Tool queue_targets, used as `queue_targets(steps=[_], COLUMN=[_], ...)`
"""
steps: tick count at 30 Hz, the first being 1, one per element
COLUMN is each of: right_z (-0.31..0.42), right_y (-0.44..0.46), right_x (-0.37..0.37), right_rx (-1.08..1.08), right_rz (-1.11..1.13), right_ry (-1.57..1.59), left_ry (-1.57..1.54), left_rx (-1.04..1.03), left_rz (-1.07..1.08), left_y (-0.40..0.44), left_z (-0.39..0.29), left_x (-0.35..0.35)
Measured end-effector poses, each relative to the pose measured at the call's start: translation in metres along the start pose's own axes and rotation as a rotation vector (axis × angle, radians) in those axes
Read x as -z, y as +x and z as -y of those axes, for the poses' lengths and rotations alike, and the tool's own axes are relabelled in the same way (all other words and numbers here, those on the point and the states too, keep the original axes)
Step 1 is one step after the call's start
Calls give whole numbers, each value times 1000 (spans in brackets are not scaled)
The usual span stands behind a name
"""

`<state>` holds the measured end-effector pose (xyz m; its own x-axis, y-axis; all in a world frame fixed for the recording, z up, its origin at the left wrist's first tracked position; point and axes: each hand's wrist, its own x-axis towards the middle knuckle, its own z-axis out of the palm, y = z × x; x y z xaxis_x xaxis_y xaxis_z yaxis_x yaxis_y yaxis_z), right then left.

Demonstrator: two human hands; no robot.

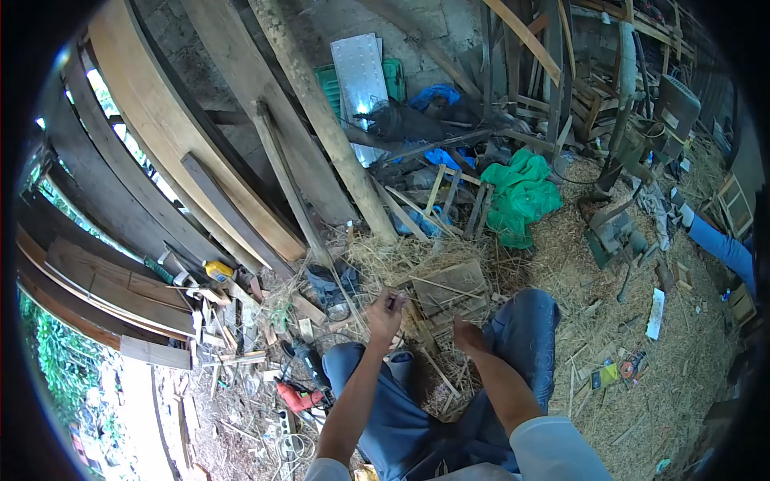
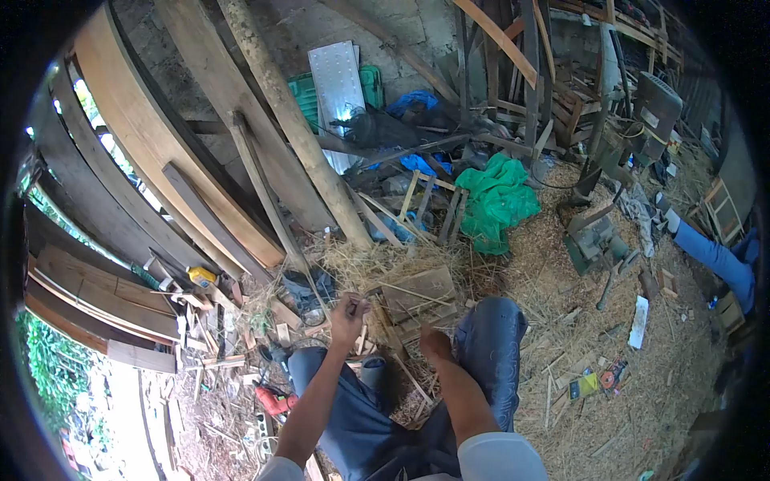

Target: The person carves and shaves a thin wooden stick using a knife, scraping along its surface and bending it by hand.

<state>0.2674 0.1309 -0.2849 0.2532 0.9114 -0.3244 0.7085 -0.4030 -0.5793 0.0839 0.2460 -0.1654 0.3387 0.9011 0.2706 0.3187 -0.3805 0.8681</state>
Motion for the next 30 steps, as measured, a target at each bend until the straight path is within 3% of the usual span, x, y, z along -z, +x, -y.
queue_targets(steps=[5,7,10,11,13,14,16,20,23,25,28,30], right_z=[40,71,13,9,17,32,55,29,24,49,74,59], right_y=[8,-3,18,13,1,-2,1,7,10,5,-1,8], right_x=[9,30,-29,-22,3,6,9,-14,-15,0,26,11], right_rx=[102,226,354,354,8,2,144,98,77,131,50,80], right_rz=[23,-132,-230,-228,71,78,-128,-110,57,-173,-280,-238], right_ry=[-30,128,179,183,249,259,176,253,271,332,444,365], left_ry=[113,84,149,113,92,116,83,102,97,102,110,110], left_rx=[-8,-93,-121,-120,-126,-136,-103,-78,-157,-130,-78,-67], left_rz=[51,29,13,0,-5,11,19,46,-27,-66,-136,-158], left_y=[2,7,3,4,10,9,8,9,10,11,13,14], left_z=[-15,-32,-34,-35,-35,-34,-30,-34,-31,-29,-30,-33], left_x=[-7,-7,-10,-12,-7,-6,-9,-10,-10,-10,-13,-14])
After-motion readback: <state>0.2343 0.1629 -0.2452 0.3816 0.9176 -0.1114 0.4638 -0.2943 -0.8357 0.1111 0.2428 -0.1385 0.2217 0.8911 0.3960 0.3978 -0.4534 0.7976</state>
